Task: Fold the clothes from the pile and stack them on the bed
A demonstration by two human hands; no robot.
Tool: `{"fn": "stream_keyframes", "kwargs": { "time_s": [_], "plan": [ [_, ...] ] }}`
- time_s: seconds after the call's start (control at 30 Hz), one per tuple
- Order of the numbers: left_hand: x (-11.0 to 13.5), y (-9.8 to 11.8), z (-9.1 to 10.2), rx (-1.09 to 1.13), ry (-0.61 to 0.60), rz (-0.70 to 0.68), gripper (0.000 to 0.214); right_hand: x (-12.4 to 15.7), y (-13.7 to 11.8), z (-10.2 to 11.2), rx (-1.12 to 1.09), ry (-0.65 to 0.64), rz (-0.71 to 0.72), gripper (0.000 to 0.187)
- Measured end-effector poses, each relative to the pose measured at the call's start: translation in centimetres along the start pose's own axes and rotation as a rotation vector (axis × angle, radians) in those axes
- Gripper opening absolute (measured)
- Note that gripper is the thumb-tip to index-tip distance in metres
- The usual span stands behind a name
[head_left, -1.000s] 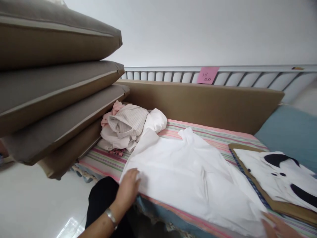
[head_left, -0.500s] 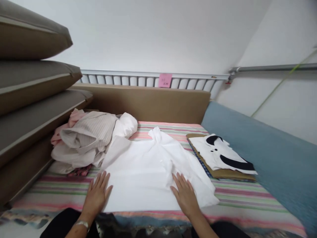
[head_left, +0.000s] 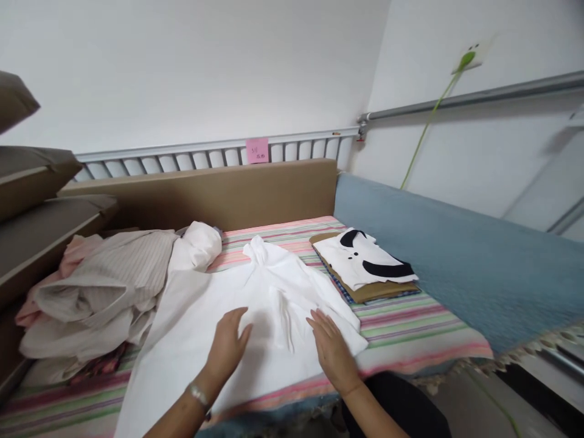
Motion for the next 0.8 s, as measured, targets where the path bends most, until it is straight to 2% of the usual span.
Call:
{"fn": "stream_keyframes", "kwargs": {
  "time_s": [0.07,0.13,0.2,0.3,0.43,0.53,0.7,0.8],
  "plan": [
    [-3.8,3.7,-0.5,-0.012,-0.074,0.049,0.047,-0.1,0.4,-0.1,-0.014,0.023,-0.024,0.039],
    [-7.0,5.6,-1.5,-0.072,-0.173,0.140,0.055,-0.1,1.0,-0.4,-0.009,0.028,-0.074,0.039],
    [-9.2,6.1,-2.6,-0.121,-0.269,0.195,0.052,0.0,1.6,-1.2,0.021,0.007,-0.131,0.041],
    [-10.6,5.0,-3.8,-0.149,-0.345,0.213,0.029,0.3,2.3,-2.5,0.065,-0.027,-0.193,0.045],
    [-9.7,2.4,-4.5,-0.155,-0.356,0.229,0.022,0.6,2.6,-3.2,0.098,-0.032,-0.229,0.049],
    [-8.4,1.6,-4.8,-0.148,-0.330,0.219,0.022,0.6,2.6,-3.3,0.132,-0.040,-0.237,0.050],
    [-6.9,1.8,-4.3,-0.128,-0.218,0.244,0.022,0.7,2.4,-3.3,0.200,-0.057,-0.211,0.049],
    [-5.2,3.0,-3.6,-0.124,-0.116,0.197,0.036,0.8,2.5,-3.6,0.234,-0.062,-0.202,0.051]
  ]
}}
Point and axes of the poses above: each hand's wrist, its own x-axis away from the middle knuckle, its own z-axis out of the back of the hand, y = z × x, the point moved 8 cm from there along -x, towards the middle knuckle, and after that the axes turned 14 degrees about -y, right-handed, at the moved point
